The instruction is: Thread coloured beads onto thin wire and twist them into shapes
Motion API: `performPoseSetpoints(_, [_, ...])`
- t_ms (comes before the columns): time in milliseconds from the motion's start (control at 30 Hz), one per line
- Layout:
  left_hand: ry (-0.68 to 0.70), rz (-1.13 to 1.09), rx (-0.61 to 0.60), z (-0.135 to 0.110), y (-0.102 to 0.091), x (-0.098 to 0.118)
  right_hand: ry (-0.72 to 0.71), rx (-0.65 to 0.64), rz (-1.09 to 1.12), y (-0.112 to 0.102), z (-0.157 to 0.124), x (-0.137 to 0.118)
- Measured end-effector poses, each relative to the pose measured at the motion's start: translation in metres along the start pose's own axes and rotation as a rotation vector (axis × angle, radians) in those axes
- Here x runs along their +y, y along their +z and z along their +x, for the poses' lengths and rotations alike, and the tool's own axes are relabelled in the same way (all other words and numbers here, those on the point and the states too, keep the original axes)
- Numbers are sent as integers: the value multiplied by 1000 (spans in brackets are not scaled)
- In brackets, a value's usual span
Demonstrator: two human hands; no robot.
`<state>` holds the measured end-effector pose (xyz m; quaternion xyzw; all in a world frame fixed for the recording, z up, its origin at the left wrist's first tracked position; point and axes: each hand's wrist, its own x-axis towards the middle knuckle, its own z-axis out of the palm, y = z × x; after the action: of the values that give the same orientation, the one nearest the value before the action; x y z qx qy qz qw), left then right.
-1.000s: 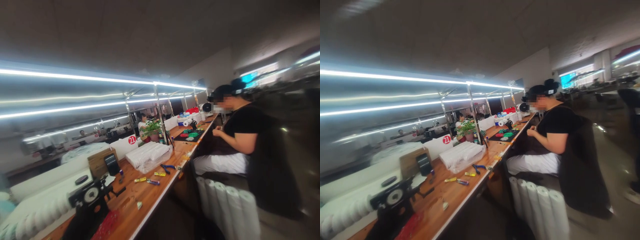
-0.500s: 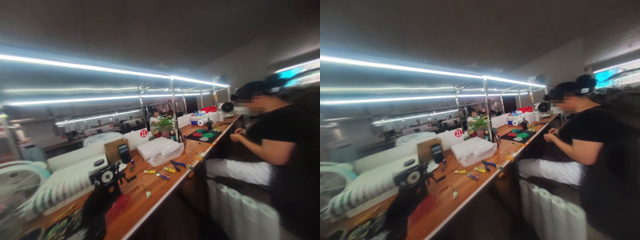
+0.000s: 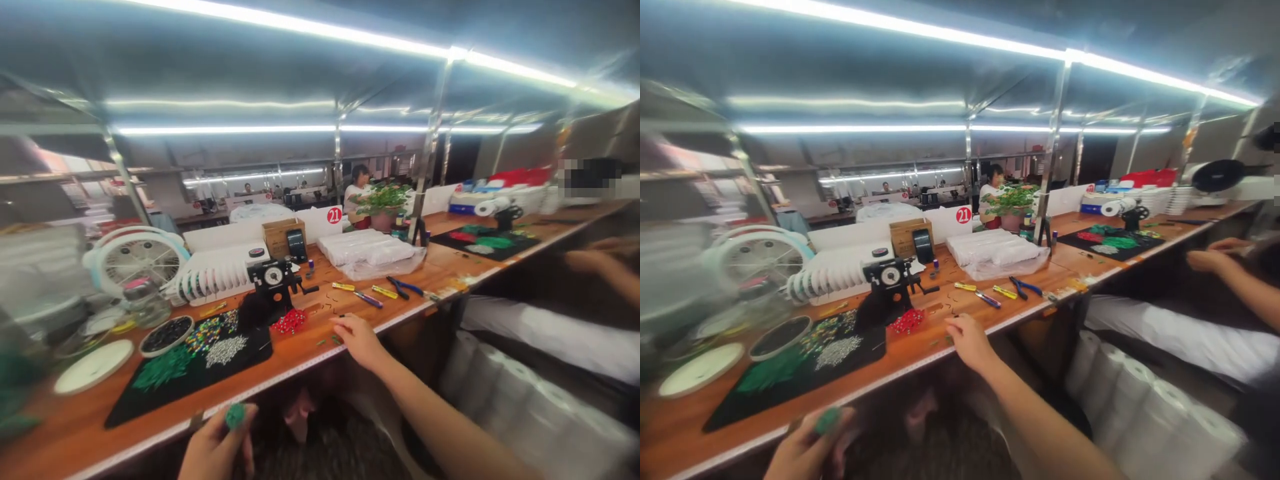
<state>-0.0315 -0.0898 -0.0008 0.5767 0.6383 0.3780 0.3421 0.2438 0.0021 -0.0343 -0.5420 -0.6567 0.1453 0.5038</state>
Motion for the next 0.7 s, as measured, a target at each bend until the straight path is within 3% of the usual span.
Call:
performPoseSetpoints(67, [-48, -15, 31, -5, 10, 0, 43, 129, 19, 0, -17, -8])
performPoseSetpoints(133, [-68, -45, 46, -10, 17, 0, -12, 171, 102, 4, -44, -31])
performPoseSetpoints(167, [-61, -54, 27, -11, 19, 0, -99, 74, 179, 8, -57, -45])
performPoseSetpoints(233, [-24, -70, -39, -12, 23, 3, -248, -260, 295, 19, -76, -70])
performPoseSetpoints(267, [-8, -78, -59, -11, 24, 4, -257, -377, 339, 26, -81, -78])
performPoseSetpoints(333, [3, -101, -57, -10, 27, 6, -135, -499, 419, 41, -83, -83])
performPoseSetpoints(433, [-55, -133, -30, -7, 32, 3, 55, -501, 491, 56, -76, -74])
performPoseSetpoints(533, [-101, -184, -62, -6, 36, 0, 10, -457, 468, 60, -70, -67])
performPoseSetpoints(700, [-55, -168, -51, -5, 32, 8, -5, -418, 444, 46, -66, -74])
